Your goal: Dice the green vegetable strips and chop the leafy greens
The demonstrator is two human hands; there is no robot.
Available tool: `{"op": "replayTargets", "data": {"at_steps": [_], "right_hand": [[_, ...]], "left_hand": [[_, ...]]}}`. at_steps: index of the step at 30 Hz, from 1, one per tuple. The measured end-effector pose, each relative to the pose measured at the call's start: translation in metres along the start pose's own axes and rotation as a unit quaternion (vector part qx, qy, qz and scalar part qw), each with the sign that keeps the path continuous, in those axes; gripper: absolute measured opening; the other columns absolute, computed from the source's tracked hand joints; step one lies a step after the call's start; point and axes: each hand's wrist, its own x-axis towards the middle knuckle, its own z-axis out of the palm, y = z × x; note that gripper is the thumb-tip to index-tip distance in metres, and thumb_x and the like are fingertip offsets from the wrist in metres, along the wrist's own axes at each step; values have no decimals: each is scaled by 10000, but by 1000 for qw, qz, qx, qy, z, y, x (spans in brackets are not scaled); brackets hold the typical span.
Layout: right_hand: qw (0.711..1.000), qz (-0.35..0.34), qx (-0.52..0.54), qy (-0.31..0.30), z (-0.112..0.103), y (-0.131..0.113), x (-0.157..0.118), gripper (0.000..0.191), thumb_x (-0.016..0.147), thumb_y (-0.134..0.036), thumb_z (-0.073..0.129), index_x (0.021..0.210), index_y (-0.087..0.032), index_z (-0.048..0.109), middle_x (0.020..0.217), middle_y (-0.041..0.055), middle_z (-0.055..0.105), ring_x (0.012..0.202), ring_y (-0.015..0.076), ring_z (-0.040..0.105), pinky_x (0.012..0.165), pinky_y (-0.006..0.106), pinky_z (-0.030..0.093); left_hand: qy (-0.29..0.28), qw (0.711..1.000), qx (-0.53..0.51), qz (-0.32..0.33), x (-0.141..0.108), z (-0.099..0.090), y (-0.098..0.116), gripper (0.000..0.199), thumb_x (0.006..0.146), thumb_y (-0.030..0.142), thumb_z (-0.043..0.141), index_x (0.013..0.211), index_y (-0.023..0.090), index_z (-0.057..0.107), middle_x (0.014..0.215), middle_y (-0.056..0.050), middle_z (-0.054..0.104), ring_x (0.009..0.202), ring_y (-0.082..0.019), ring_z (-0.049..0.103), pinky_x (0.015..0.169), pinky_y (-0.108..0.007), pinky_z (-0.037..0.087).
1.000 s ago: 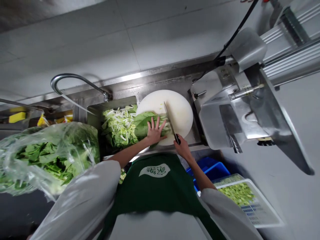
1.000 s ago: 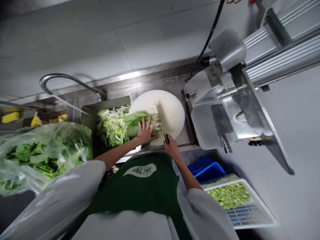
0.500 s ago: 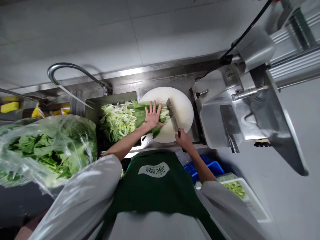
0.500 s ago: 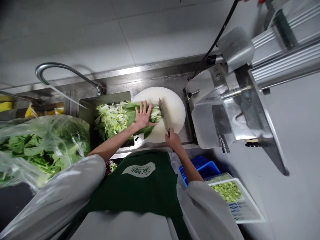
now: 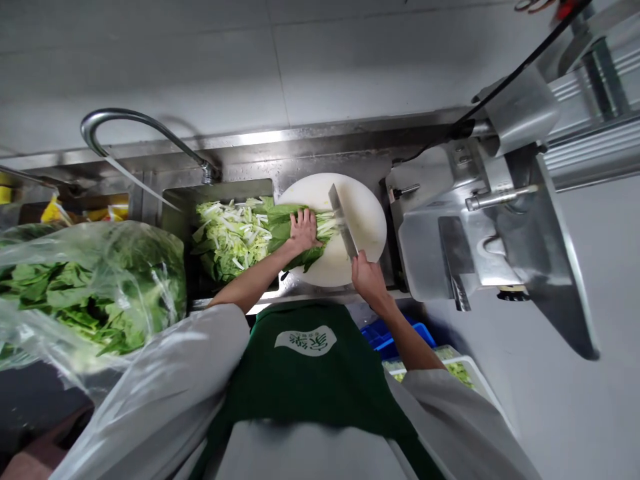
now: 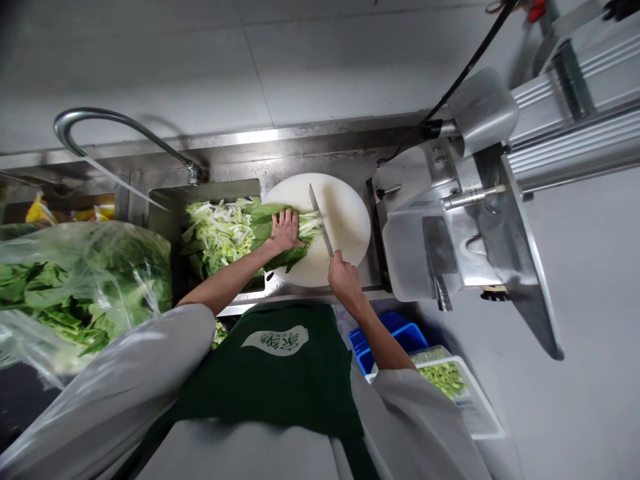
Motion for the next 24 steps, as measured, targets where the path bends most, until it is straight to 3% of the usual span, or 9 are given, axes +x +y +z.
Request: {"op": "replayTargets", "data": {"at_steps": [3,7,13,18,21,24], "right_hand": [[999,2,-8,-31,-5,-12,-4,379,1079,-302,227,1299,-113,469,974,184,719,927,291,708,822,348,460],[999,-3,-21,-47,-4,-18,5,406,1057,-229,237,1379,-70,427,992,202,708,968,304,704,837,365,476],[999,-20,5,-44,7,-25,58,423,1001,-118,285,1382,-70,461,1092,210,706,1059,286,682,902,351,475],[999,-21,27,-18,18,-29,88,391,1023,-163,284,1349,-93,489,1155,204,705,1081,280,672,931,349,468],[999,-21,31,-19,17,-27,93,401,1047,-208,270,1377,-86,464,1157,208,705,1086,275,672,934,347,464],[999,-29,29,-24,6,-22,93,387,1066,-258,270,1327,-92,502,1152,202,706,1081,276,675,918,341,462]], "left_hand": [[-1,1000,14,10,1,0,-1,1120,686,626,780,1533,20,369,1586,-290,309,1476,-509,183,1192,-620,151],[3,1000,14,14,-1,-2,1,1101,684,590,810,1514,9,380,1452,-285,470,1354,-458,386,1185,-590,167],[-7,1000,5,16,-4,0,2,967,753,533,784,1518,85,398,1439,-245,493,1303,-427,438,1159,-546,215],[-38,999,-6,2,-4,-10,6,1089,755,591,763,1589,70,295,1503,-269,438,1363,-442,401,1186,-568,194],[-115,993,-33,20,10,-29,-13,1256,696,745,732,1643,127,187,1612,-263,304,1464,-507,253,1182,-674,140],[-156,983,-95,33,29,-48,-57,1144,765,831,592,1644,196,226,1662,-193,256,1518,-488,156,1179,-688,160]]}}
